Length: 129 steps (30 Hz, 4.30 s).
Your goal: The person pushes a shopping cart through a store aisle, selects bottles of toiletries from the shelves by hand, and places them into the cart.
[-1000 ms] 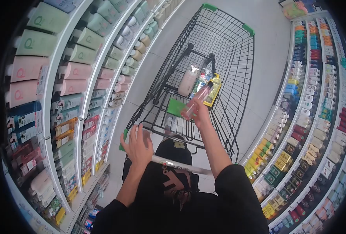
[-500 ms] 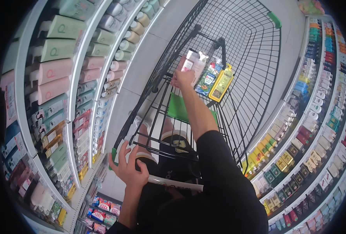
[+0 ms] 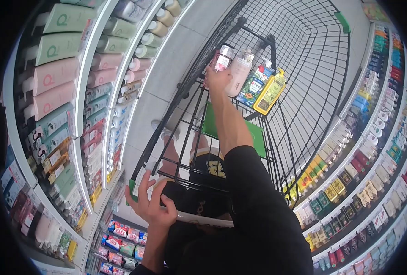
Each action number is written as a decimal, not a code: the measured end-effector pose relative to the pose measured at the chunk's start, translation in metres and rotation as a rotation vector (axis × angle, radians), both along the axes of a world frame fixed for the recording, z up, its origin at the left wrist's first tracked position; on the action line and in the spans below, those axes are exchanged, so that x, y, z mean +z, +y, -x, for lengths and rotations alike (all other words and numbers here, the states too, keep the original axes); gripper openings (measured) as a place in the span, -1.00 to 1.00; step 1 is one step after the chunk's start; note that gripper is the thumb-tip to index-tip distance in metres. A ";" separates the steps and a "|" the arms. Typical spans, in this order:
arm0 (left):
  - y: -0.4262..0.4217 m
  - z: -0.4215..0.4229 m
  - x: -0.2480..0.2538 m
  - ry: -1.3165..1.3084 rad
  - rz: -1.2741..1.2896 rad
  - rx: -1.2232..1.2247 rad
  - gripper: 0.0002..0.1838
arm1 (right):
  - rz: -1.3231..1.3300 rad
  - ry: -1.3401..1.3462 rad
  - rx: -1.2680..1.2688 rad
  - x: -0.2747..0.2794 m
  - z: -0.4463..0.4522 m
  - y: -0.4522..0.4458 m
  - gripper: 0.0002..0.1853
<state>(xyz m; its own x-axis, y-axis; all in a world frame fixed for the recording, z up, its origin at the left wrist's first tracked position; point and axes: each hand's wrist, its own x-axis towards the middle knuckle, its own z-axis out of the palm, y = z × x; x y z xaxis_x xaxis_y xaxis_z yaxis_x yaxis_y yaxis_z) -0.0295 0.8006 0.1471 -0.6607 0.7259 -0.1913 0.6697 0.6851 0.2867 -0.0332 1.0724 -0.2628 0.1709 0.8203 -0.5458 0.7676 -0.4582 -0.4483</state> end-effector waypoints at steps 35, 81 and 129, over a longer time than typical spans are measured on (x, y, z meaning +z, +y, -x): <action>-0.003 -0.001 -0.005 0.037 -0.215 0.015 -0.68 | 0.229 -0.012 0.984 0.087 -0.139 -0.028 -0.60; 0.107 0.063 -0.012 0.157 -0.278 -0.116 -0.55 | -0.861 0.237 0.736 0.358 -0.141 -0.059 -0.76; 0.274 0.182 -0.017 0.241 0.051 -0.295 -0.47 | -0.823 -0.270 1.395 0.372 0.110 0.044 -0.61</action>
<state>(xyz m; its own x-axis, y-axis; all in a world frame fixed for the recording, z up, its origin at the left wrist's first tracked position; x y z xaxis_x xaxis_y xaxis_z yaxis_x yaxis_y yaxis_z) -0.2114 1.0750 0.1306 -0.4551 0.8851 -0.0972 0.8843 0.4621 0.0676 -0.1435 1.1167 0.1094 -0.8933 0.4493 0.0103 0.4494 0.8933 0.0013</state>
